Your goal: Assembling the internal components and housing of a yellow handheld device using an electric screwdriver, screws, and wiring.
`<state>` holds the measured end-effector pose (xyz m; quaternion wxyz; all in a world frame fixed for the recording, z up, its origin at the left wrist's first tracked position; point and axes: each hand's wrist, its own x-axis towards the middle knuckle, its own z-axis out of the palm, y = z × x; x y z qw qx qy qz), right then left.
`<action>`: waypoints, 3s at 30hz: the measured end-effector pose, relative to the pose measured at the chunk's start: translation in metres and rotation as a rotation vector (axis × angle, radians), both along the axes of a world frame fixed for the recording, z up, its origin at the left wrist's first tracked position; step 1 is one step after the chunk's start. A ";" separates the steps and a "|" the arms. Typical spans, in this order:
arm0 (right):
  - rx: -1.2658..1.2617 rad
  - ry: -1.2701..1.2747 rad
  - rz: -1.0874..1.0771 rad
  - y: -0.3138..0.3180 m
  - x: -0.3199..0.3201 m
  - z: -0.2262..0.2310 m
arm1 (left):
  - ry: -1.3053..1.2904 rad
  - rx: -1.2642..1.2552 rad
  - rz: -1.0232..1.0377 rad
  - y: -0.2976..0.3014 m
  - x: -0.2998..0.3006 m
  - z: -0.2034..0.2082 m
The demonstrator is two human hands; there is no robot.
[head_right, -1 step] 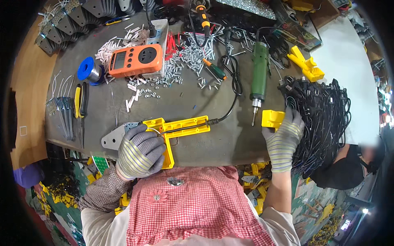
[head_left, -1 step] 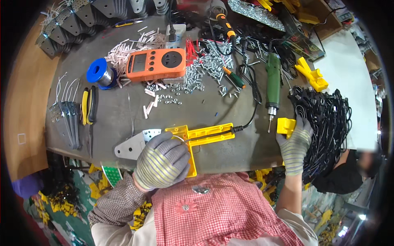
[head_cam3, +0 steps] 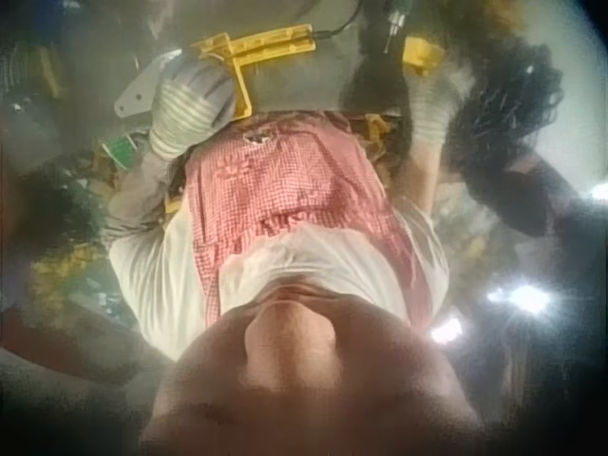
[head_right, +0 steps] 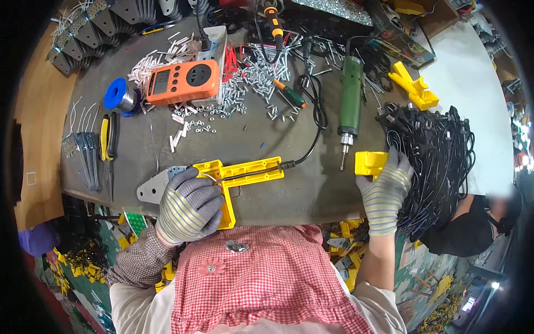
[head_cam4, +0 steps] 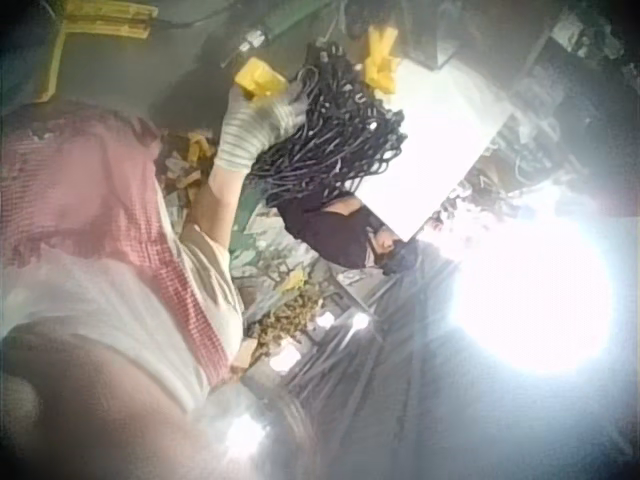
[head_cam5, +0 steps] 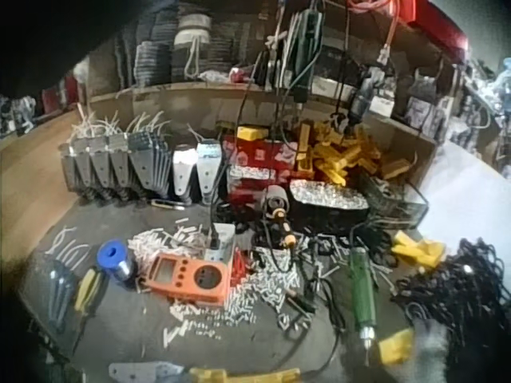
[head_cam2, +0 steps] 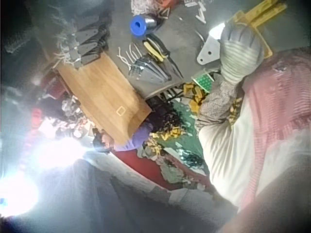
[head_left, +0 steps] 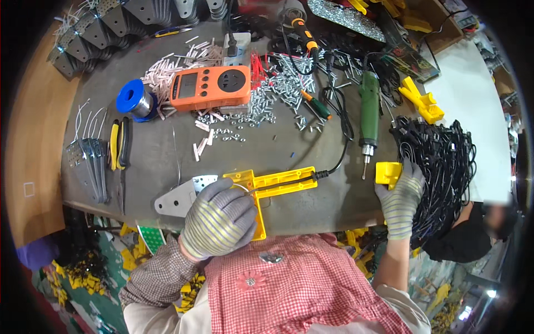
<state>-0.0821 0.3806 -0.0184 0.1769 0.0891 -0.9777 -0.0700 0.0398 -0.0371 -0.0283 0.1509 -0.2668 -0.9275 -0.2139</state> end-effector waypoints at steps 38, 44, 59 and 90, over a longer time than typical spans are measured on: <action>-1.276 -0.396 0.535 -0.179 -0.014 -0.042 | -0.223 -0.396 -0.032 0.036 -0.045 0.025; -0.633 -0.307 1.026 -0.196 0.001 -0.009 | -0.032 0.644 0.526 -0.014 -0.037 0.014; -0.562 -0.901 0.892 -0.189 -0.022 0.037 | -0.214 0.034 0.046 -0.007 0.001 0.022; 0.396 -0.295 1.086 -0.208 -0.177 0.015 | -0.407 0.134 -0.109 0.015 -0.040 0.049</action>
